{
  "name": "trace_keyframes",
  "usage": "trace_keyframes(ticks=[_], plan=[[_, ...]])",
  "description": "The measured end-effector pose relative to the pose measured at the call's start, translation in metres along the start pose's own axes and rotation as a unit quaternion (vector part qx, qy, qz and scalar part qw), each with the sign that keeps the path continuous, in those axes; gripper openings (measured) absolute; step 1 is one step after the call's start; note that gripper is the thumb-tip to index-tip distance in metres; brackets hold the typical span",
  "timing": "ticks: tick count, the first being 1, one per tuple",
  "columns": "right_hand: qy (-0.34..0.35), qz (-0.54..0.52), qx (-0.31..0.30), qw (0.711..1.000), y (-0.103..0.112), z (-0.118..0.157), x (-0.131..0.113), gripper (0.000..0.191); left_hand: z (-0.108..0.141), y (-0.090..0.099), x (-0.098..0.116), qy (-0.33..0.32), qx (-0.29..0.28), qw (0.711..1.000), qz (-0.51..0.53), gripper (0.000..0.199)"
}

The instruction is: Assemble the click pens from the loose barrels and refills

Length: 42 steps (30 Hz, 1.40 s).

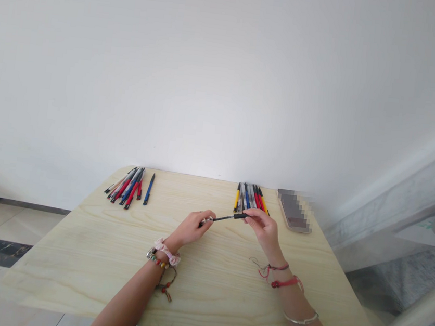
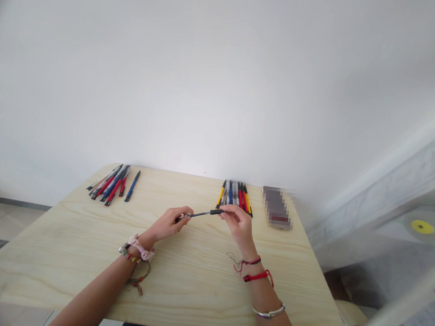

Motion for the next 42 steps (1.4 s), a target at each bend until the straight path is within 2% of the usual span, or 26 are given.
trace_keyframes(ticks=[4, 11, 15, 21, 28, 32, 35, 39, 42], plan=[[-0.013, 0.003, 0.009, 1.0, 0.001, 0.0, 0.001, 0.014, -0.001, 0.0, -0.001, 0.002, 0.003, 1.0, -0.013, 0.018], [-0.033, 0.017, -0.037, 0.999, -0.012, 0.003, 0.009, 0.018, -0.001, -0.004, -0.002, 0.005, -0.014, 0.999, -0.053, 0.019], [-0.046, 0.033, -0.026, 0.998, -0.01, 0.003, 0.014, 0.02, -0.001, -0.003, -0.004, 0.002, -0.017, 0.998, -0.053, 0.019], [-0.031, 0.025, 0.006, 0.999, -0.003, 0.0, 0.012, 0.022, -0.002, -0.001, -0.006, 0.006, -0.01, 0.998, -0.063, 0.02], [-0.072, 0.03, -0.064, 0.995, -0.021, 0.006, 0.02, 0.025, -0.002, -0.007, -0.003, 0.002, -0.032, 0.997, -0.073, 0.019], [-0.063, 0.039, -0.068, 0.995, -0.027, 0.009, 0.021, 0.028, -0.001, -0.012, -0.005, 0.017, -0.03, 0.997, -0.064, 0.018], [-0.059, 0.078, -0.075, 0.992, -0.027, 0.01, 0.022, 0.026, -0.001, -0.015, -0.005, 0.023, -0.032, 0.998, -0.038, 0.019], [-0.074, 0.148, -0.099, 0.981, -0.025, 0.01, 0.026, 0.036, 0.0, -0.016, -0.003, 0.011, -0.055, 0.998, -0.032, 0.016], [-0.063, 0.138, -0.105, 0.983, -0.025, 0.008, 0.025, 0.022, 0.0, -0.015, -0.002, 0.012, -0.06, 0.998, -0.034, 0.013]])
Point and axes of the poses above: each hand's wrist, its own z-axis away from the middle knuckle, its own y-axis out of the back of the hand, x = y × z, the point moved 5 cm from there along -z, towards the middle knuckle, and after that the axes turned 5 degrees about y, right-handed, at the moved point
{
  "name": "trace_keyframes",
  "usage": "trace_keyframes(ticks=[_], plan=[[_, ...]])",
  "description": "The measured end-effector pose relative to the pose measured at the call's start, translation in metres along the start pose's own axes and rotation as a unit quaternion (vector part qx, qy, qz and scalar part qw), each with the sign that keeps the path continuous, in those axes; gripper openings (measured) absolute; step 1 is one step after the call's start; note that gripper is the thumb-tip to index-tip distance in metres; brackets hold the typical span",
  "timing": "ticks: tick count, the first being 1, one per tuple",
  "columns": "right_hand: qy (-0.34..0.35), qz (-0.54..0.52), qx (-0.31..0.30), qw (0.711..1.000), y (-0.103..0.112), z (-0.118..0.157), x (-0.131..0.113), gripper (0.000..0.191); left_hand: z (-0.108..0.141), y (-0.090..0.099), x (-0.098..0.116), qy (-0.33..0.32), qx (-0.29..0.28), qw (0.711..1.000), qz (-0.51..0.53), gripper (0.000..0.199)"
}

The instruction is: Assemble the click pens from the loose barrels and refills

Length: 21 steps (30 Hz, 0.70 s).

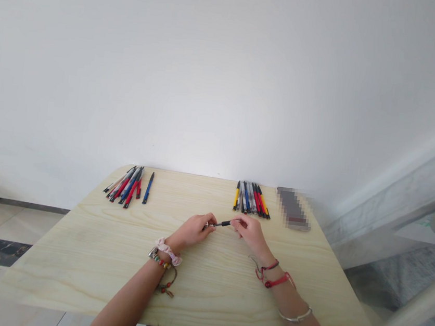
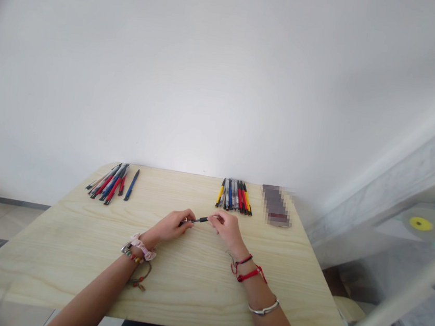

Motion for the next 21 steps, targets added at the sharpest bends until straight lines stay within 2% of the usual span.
trace_keyframes(ticks=[5, 8, 13, 16, 19, 21], plan=[[0.046, -0.029, -0.011, 0.998, -0.003, 0.0, -0.005, 0.016, 0.0, 0.001, 0.0, 0.005, -0.001, 1.0, 0.026, 0.014], [0.035, -0.014, -0.034, 0.999, -0.007, 0.003, -0.003, 0.015, 0.0, -0.001, 0.001, -0.005, 0.002, 1.0, 0.012, 0.015], [-0.019, 0.07, -0.062, 0.995, -0.011, 0.004, 0.005, 0.04, 0.0, -0.005, 0.002, -0.02, 0.011, 0.997, -0.069, 0.019], [-0.012, 0.033, -0.082, 0.996, -0.01, 0.002, 0.003, 0.027, -0.001, -0.006, 0.002, -0.022, 0.009, 0.997, -0.074, 0.021], [0.038, 0.016, -0.079, 0.996, -0.004, 0.0, -0.004, 0.038, -0.003, -0.005, -0.002, -0.004, 0.017, 0.998, -0.063, 0.022], [0.05, 0.06, -0.083, 0.993, -0.002, 0.0, -0.005, 0.02, -0.003, -0.005, -0.003, 0.004, 0.016, 0.998, -0.059, 0.022]])
Point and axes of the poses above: each hand's wrist, its own z-axis away from the middle knuckle, its own y-axis out of the back of the hand, x = y × z, the point moved 5 cm from there along -z, towards the middle knuckle, and after that the axes turned 5 degrees about y, right-handed, at the moved point
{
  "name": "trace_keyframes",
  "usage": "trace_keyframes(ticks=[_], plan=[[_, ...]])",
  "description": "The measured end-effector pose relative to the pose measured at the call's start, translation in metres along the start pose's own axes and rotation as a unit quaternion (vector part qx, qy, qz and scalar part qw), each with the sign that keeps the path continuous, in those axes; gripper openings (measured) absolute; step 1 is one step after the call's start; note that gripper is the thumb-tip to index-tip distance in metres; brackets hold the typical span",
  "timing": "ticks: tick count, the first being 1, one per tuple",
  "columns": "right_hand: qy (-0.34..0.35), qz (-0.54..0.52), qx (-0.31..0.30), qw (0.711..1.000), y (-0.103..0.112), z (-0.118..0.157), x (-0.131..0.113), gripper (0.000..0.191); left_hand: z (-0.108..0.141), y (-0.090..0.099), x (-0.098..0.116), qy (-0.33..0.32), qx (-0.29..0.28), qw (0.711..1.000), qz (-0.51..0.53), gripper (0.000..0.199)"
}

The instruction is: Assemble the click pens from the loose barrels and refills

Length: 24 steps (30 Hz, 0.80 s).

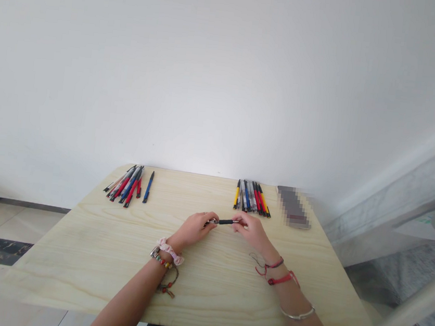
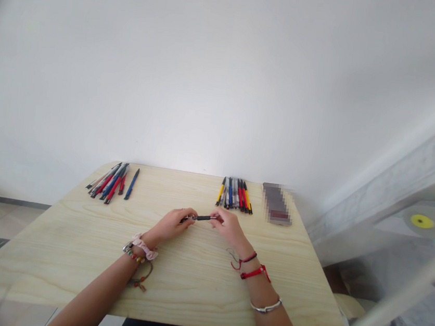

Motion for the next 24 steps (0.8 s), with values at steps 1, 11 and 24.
trace_keyframes(ticks=[1, 11, 24], plan=[[-0.003, 0.029, -0.003, 1.0, 0.0, 0.0, 0.001, 0.02, 0.0, 0.0, 0.0, -0.002, -0.003, 1.0, 0.002, 0.022], [0.028, 0.085, 0.002, 0.996, 0.002, -0.001, -0.003, 0.018, 0.0, 0.0, -0.004, -0.003, 0.007, 1.0, 0.026, 0.022], [0.071, 0.115, 0.003, 0.991, -0.002, 0.0, -0.013, 0.027, 0.002, 0.002, 0.001, -0.019, -0.002, 0.999, 0.044, 0.022]])
Point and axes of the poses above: each hand's wrist, its own z-axis away from the middle knuckle, its own y-axis out of the back of the hand, x = y × z, the point moved 5 cm from there along -z, towards the middle knuckle, and after that the axes turned 5 degrees about y, right-handed, at the moved point
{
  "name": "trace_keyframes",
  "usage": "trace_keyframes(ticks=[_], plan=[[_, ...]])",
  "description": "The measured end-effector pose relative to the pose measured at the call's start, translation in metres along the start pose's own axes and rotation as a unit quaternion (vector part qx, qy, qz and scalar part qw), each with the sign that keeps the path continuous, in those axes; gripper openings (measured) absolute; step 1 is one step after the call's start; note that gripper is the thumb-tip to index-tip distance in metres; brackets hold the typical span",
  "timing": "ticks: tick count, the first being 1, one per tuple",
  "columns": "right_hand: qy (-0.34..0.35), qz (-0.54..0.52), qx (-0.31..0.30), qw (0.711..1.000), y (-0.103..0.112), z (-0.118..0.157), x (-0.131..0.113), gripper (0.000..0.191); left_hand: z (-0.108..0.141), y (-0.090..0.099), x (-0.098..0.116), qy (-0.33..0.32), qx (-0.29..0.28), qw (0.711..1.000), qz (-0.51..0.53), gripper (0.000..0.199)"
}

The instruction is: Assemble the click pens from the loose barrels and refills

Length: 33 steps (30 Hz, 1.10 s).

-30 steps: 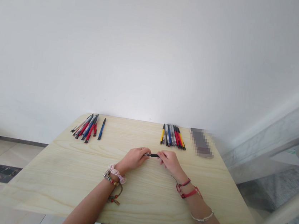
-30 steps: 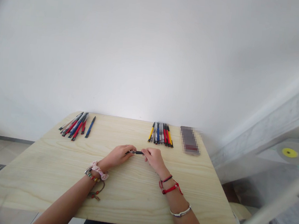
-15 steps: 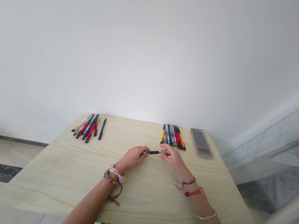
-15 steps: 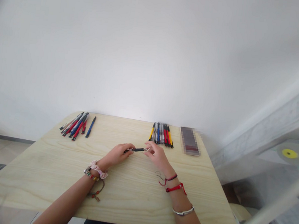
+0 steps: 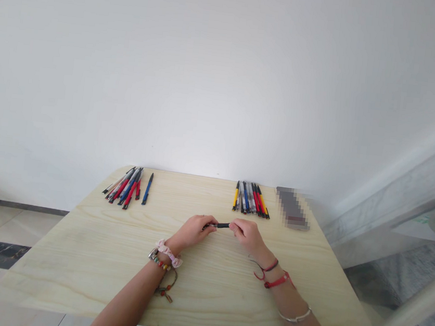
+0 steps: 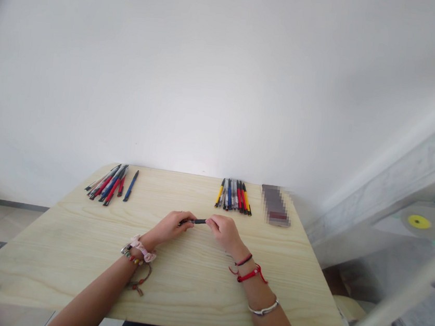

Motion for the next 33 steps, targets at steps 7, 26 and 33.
trace_keyframes(ticks=[7, 26, 33], plan=[[-0.19, -0.207, 0.029, 0.959, -0.021, 0.005, 0.017, 0.038, 0.005, 0.005, 0.004, -0.05, 0.08, 0.988, -0.121, 0.023], [0.274, 0.146, -0.053, 0.949, -0.024, 0.016, -0.047, 0.035, -0.001, -0.015, -0.015, 0.187, -0.047, 0.691, 0.696, 0.02], [0.273, 0.156, -0.07, 0.947, -0.027, 0.014, -0.046, 0.038, -0.003, -0.019, -0.014, 0.191, -0.027, 0.671, 0.716, 0.018]])
Point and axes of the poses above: each hand's wrist, its own z-axis away from the middle knuckle, its own y-axis out of the back of the hand, x = y × z, the point moved 5 cm from there along -z, towards the middle knuckle, and after that the axes turned 5 degrees about y, right-handed, at the moved point
